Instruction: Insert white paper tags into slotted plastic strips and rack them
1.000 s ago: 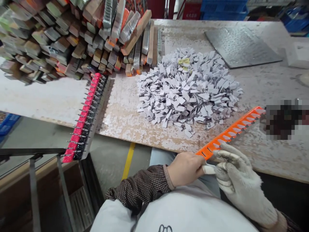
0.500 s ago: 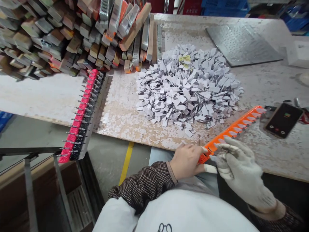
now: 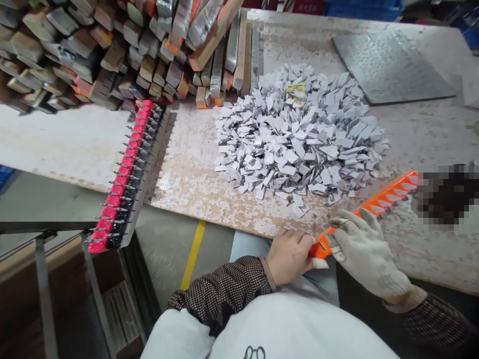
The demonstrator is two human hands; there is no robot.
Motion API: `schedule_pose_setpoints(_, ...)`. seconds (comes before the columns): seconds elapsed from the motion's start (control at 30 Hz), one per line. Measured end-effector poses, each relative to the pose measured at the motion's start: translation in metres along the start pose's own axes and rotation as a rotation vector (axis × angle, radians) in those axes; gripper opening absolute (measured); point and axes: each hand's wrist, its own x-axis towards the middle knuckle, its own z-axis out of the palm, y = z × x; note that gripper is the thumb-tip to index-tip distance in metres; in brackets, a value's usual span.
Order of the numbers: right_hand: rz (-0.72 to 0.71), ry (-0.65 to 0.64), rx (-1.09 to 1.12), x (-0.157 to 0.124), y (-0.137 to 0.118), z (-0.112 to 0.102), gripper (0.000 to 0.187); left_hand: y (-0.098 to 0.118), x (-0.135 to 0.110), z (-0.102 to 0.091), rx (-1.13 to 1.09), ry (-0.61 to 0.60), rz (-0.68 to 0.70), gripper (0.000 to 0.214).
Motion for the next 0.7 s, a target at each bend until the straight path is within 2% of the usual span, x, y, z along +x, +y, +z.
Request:
schedule_pose_setpoints(0.1,0.027,0.037,-0.005,-0.002,0.004,0.002,0.026,0.001,0.002,-0.001,0.022,-0.020,0.004,0.062)
schedule_pose_setpoints(0.2,-0.001,0.043,-0.056,-0.003,0.017,-0.003,0.029,0.002,0.011,-0.011,0.075,-0.041,0.040,0.060)
schedule_pose_setpoints(0.27,-0.025,0.033,-0.116,-0.002,0.028,-0.009,0.030,0.001,0.024,-0.025,0.136,-0.020,0.041,0.056)
schedule_pose_setpoints(0.33,-0.010,0.043,-0.147,-0.001,0.038,-0.015,0.030,-0.002,0.041,-0.043,0.218,0.032,-0.018,0.049)
schedule_pose_setpoints(0.4,0.016,0.104,-0.130,-0.003,0.041,-0.019,0.030,-0.008,0.059,-0.058,0.300,0.062,-0.101,0.039)
schedule_pose_setpoints(0.5,0.027,0.224,-0.086,-0.011,0.038,-0.019,0.031,-0.020,0.079,-0.073,0.365,0.015,-0.133,0.018)
schedule_pose_setpoints(0.6,0.071,0.295,-0.049,-0.017,0.029,-0.014,0.025,-0.033,0.083,-0.078,0.294,0.035,-0.153,0.014)
schedule_pose_setpoints(0.7,0.137,0.362,0.027,-0.012,0.020,-0.010,0.022,-0.038,0.073,-0.080,-0.046,0.204,-0.282,0.013)
